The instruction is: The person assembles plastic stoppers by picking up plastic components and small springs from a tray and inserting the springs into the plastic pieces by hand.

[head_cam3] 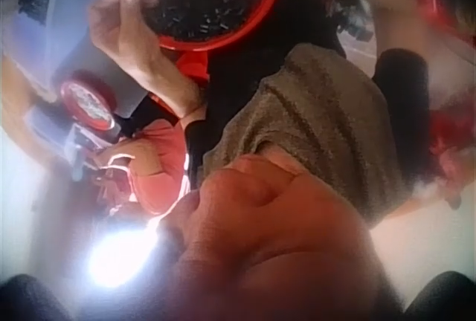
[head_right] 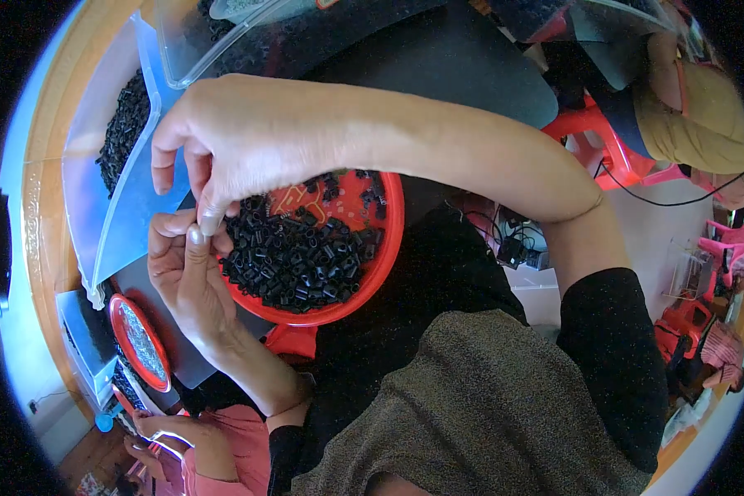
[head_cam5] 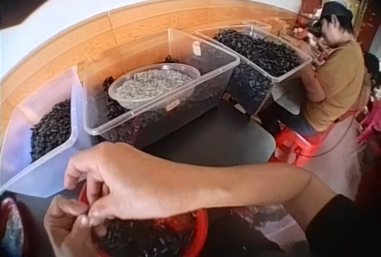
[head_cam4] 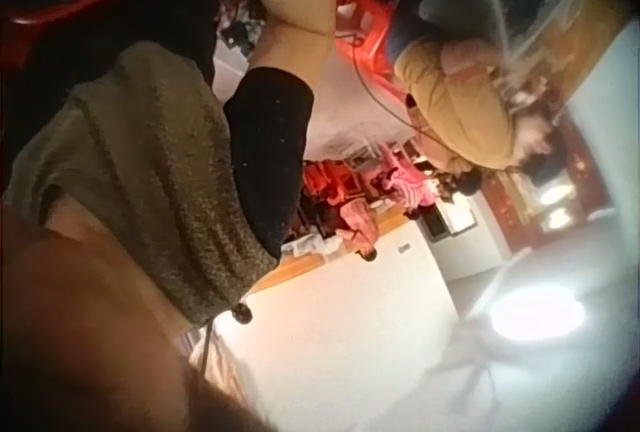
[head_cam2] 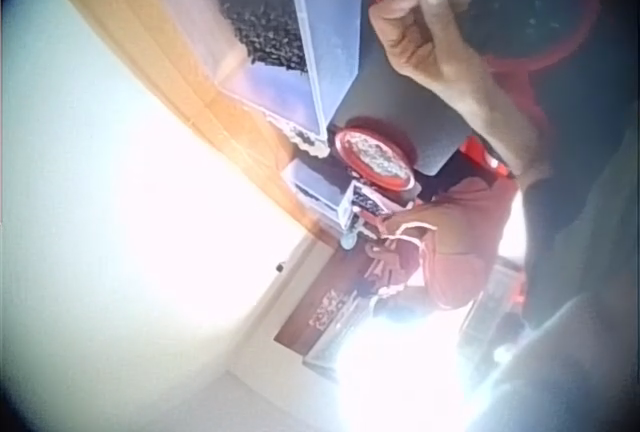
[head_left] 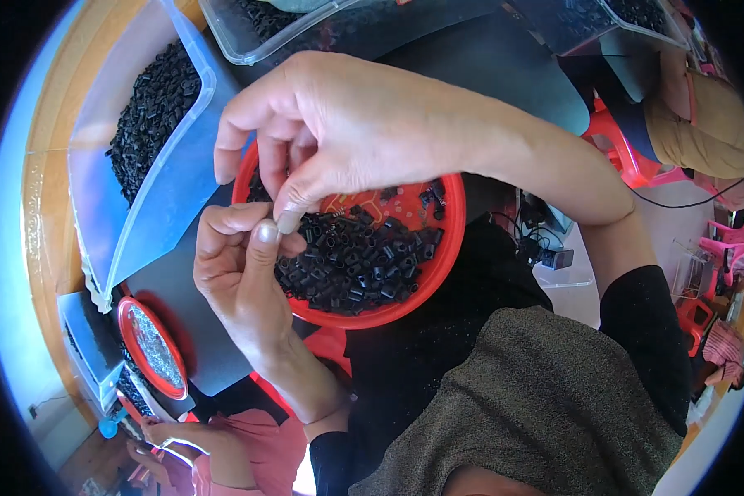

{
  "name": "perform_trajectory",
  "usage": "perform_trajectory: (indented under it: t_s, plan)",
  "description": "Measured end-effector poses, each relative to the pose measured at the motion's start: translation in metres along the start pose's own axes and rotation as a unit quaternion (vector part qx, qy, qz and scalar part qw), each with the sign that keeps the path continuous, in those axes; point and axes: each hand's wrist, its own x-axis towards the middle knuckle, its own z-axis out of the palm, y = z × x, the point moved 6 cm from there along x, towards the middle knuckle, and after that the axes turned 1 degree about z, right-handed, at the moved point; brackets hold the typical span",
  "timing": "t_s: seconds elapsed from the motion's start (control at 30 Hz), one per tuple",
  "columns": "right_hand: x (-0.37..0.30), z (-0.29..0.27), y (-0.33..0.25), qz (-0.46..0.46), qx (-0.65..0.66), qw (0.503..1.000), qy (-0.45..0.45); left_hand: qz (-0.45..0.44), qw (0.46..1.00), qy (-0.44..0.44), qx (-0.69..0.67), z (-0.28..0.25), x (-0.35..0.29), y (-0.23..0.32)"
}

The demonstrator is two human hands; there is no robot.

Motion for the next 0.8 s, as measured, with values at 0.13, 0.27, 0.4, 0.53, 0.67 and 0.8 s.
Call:
perform_trajectory:
  t_s: [0.13, 0.27, 0.4, 0.53, 0.67, 0.8]
  plan:
    - [-0.005, 0.002, 0.002, -0.006, -0.031, 0.999, 0.002, -0.033, 0.986, -0.048, -0.158, -0.004, -0.001, -0.013]
    - [-0.027, 0.004, 0.035, -0.044, -0.215, 0.976, 0.008, -0.045, 0.988, -0.005, -0.15, -0.019, -0.002, -0.027]
    - [-0.043, 0.02, 0.059, 0.063, -0.331, 0.94, -0.051, -0.056, 0.988, 0.028, -0.142, -0.033, -0.012, -0.039]
    - [-0.046, 0.031, 0.061, 0.072, -0.388, 0.917, -0.057, -0.067, 0.988, 0.033, -0.137, -0.032, -0.018, -0.044]
    - [-0.044, 0.038, 0.057, 0.056, -0.441, 0.894, -0.058, -0.077, 0.986, 0.042, -0.142, -0.032, -0.022, -0.044]
    - [-0.046, 0.038, 0.058, 0.005, -0.414, 0.91, -0.019, -0.075, 0.986, 0.047, -0.141, -0.032, -0.025, -0.046]
